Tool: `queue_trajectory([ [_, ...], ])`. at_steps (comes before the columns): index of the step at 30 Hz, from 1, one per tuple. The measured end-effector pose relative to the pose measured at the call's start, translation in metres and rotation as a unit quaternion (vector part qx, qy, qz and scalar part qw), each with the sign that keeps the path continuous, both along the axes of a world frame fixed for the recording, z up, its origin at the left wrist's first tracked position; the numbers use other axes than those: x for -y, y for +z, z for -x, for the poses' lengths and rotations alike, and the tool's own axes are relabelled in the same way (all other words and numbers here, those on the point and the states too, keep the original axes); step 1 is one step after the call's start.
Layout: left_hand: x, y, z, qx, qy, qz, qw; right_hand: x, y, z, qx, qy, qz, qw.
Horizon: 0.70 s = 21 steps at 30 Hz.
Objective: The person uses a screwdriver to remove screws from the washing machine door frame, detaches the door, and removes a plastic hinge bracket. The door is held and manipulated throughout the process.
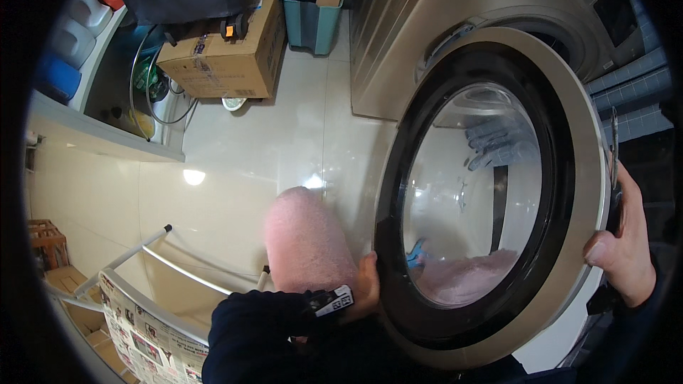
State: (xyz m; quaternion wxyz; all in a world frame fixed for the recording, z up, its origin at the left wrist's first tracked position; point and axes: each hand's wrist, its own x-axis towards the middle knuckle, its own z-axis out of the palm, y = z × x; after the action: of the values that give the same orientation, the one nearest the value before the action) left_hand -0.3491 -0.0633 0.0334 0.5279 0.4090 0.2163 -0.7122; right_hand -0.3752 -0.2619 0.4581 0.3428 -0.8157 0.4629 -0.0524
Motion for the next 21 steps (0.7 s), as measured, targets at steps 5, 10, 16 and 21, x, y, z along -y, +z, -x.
queue_trajectory([
  [5, 0.022, 0.029, 0.035, 0.074, 0.057, 0.092, 0.991, -0.005, 0.016, 0.003, -0.068, -0.049, 0.014, 0.996],
  [10, 0.054, 0.020, 0.067, 0.068, -0.004, 0.060, 0.996, 0.009, 0.018, 0.019, -0.055, -0.044, 0.016, 0.997],
  [16, 0.122, 0.014, 0.077, -0.200, -0.120, -0.011, 0.972, 0.046, 0.011, 0.051, -0.028, 0.000, 0.080, 0.996],
  [21, 0.180, 0.012, 0.077, -0.412, -0.108, -0.006, 0.905, 0.089, 0.017, 0.069, -0.044, 0.021, 0.051, 0.998],
])
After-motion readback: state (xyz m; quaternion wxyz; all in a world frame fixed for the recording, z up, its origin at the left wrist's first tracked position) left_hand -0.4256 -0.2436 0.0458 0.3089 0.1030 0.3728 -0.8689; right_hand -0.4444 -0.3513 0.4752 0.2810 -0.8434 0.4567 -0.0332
